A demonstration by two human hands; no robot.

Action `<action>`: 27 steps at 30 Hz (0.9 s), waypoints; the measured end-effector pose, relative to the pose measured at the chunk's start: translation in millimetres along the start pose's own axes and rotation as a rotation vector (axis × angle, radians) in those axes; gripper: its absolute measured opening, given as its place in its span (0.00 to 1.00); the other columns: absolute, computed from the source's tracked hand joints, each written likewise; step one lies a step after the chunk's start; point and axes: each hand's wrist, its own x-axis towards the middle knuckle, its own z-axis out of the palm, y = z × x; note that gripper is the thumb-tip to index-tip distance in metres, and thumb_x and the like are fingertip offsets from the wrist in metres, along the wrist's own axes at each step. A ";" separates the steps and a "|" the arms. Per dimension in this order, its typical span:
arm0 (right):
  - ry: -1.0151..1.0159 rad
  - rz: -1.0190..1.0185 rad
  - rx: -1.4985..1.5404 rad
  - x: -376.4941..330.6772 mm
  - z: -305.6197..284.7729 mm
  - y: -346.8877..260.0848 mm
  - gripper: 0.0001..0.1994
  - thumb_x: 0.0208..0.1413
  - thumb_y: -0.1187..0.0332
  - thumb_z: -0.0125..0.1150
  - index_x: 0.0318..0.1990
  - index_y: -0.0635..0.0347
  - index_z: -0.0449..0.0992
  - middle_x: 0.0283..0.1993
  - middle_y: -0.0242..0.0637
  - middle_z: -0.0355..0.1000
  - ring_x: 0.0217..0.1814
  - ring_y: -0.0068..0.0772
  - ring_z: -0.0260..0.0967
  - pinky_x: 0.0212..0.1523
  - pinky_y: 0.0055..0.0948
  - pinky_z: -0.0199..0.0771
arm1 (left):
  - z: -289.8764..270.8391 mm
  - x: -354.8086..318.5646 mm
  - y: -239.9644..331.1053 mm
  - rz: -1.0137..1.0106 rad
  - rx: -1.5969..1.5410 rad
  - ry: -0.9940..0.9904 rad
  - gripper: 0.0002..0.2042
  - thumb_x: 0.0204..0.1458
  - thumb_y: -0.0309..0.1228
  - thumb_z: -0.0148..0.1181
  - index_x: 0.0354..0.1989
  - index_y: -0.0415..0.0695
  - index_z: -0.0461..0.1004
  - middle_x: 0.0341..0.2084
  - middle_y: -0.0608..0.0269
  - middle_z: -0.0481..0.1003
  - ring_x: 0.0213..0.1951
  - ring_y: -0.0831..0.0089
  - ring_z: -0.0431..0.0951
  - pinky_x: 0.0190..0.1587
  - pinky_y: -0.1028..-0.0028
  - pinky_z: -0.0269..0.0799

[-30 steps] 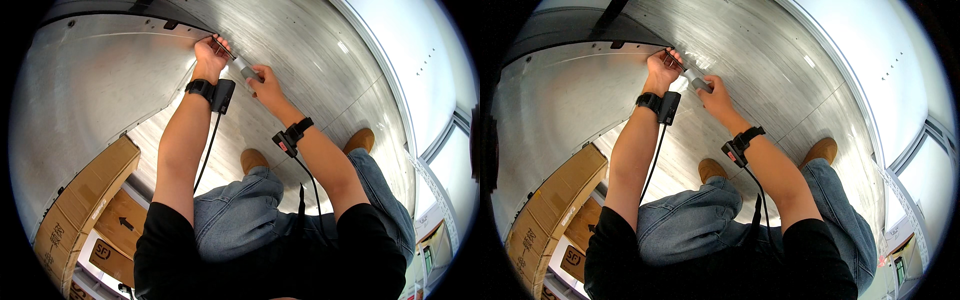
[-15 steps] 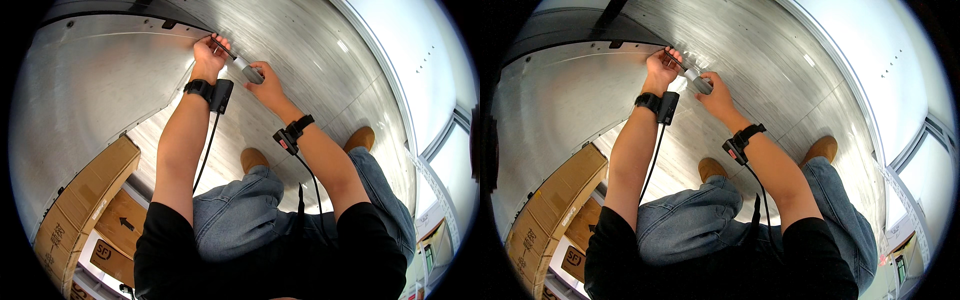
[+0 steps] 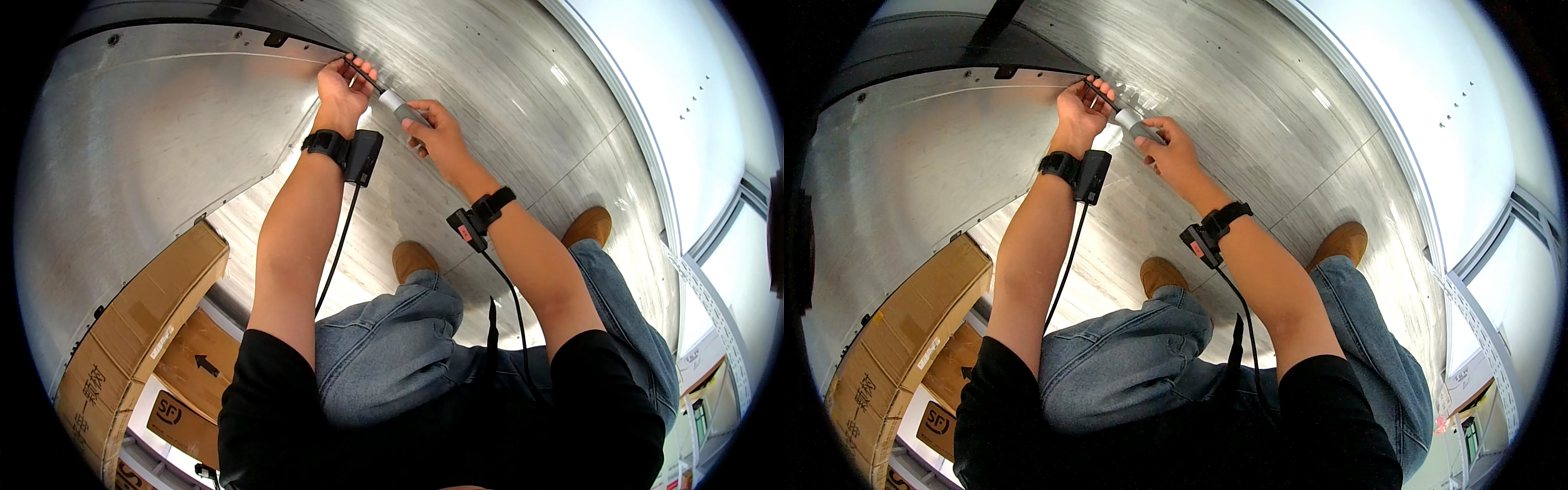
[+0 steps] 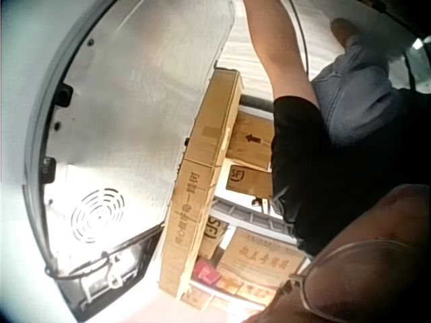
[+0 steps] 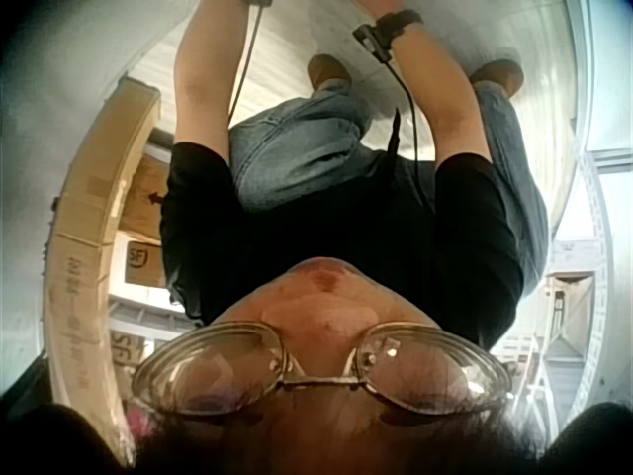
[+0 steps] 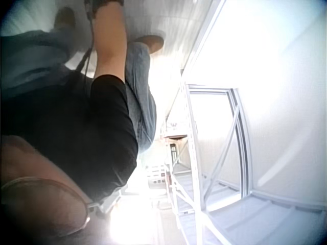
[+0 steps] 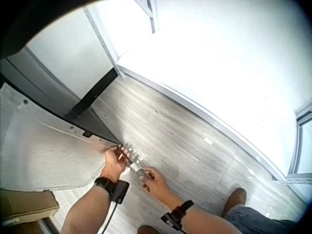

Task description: The person uses a screwdriver to remove screws from a white panel on a shelving unit, then detaches a black cover from a beige appliance. They proceed to unscrew multiple fasteners from the back of the appliance, removing screws one by one.

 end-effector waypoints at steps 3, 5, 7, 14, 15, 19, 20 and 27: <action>0.071 -0.196 -0.229 4.5 1.3 6.8 0.20 0.53 0.69 0.63 0.53 0.58 0.67 0.39 0.34 0.67 0.35 0.22 0.66 0.26 0.22 0.65 | 0.7 -2.0 0.9 -0.010 0.023 -0.022 0.11 0.58 0.31 0.37 0.35 0.43 0.69 0.30 0.61 0.71 0.34 0.66 0.72 0.39 0.64 0.74; 0.049 -0.153 -0.153 5.5 -0.8 6.2 0.20 0.52 0.70 0.63 0.53 0.59 0.68 0.39 0.34 0.67 0.37 0.24 0.65 0.30 0.24 0.67 | 0.1 -2.1 0.7 -0.009 0.016 -0.018 0.11 0.58 0.31 0.38 0.35 0.43 0.69 0.31 0.61 0.71 0.34 0.66 0.72 0.40 0.64 0.74; 0.055 -0.117 -0.072 5.9 -0.4 5.1 0.20 0.50 0.71 0.64 0.52 0.59 0.69 0.40 0.35 0.67 0.38 0.26 0.66 0.34 0.27 0.68 | -1.8 -0.4 0.7 -0.006 0.009 -0.015 0.11 0.58 0.31 0.38 0.35 0.43 0.69 0.31 0.61 0.71 0.34 0.66 0.72 0.40 0.63 0.74; 0.124 -0.205 -0.333 17.6 -4.3 18.7 0.24 0.46 0.69 0.67 0.52 0.59 0.68 0.42 0.43 0.72 0.43 0.36 0.70 0.43 0.34 0.69 | 1.6 -3.4 -0.9 0.001 -0.011 -0.009 0.10 0.58 0.30 0.40 0.36 0.40 0.69 0.31 0.58 0.72 0.33 0.65 0.73 0.42 0.63 0.74; 0.123 -0.210 -0.397 16.4 -3.4 15.5 0.25 0.45 0.69 0.68 0.52 0.59 0.67 0.42 0.45 0.73 0.44 0.37 0.71 0.43 0.34 0.69 | 0.4 -3.5 -1.0 0.009 -0.008 -0.013 0.10 0.58 0.30 0.40 0.36 0.40 0.69 0.31 0.58 0.72 0.33 0.65 0.73 0.43 0.63 0.74; 0.097 -0.178 -0.455 12.7 -0.7 6.7 0.23 0.46 0.69 0.67 0.50 0.59 0.66 0.39 0.44 0.73 0.40 0.38 0.71 0.42 0.34 0.69 | -0.2 -3.7 0.0 0.001 -0.010 -0.013 0.10 0.58 0.30 0.40 0.36 0.40 0.69 0.31 0.58 0.72 0.33 0.65 0.73 0.44 0.62 0.73; 0.109 -0.195 -0.512 7.1 1.7 -2.6 0.22 0.47 0.69 0.67 0.49 0.59 0.66 0.39 0.42 0.73 0.39 0.37 0.71 0.41 0.33 0.70 | -1.0 -3.1 0.3 -0.003 -0.005 -0.019 0.10 0.58 0.30 0.40 0.36 0.40 0.69 0.31 0.58 0.72 0.33 0.65 0.73 0.44 0.62 0.73; 0.276 -0.203 -0.510 16.0 4.8 8.4 0.21 0.48 0.67 0.65 0.49 0.63 0.70 0.48 0.51 0.67 0.47 0.45 0.68 0.46 0.38 0.68 | -0.8 0.2 0.3 -0.012 0.005 -0.012 0.10 0.58 0.31 0.40 0.36 0.42 0.69 0.29 0.59 0.72 0.33 0.65 0.73 0.44 0.61 0.73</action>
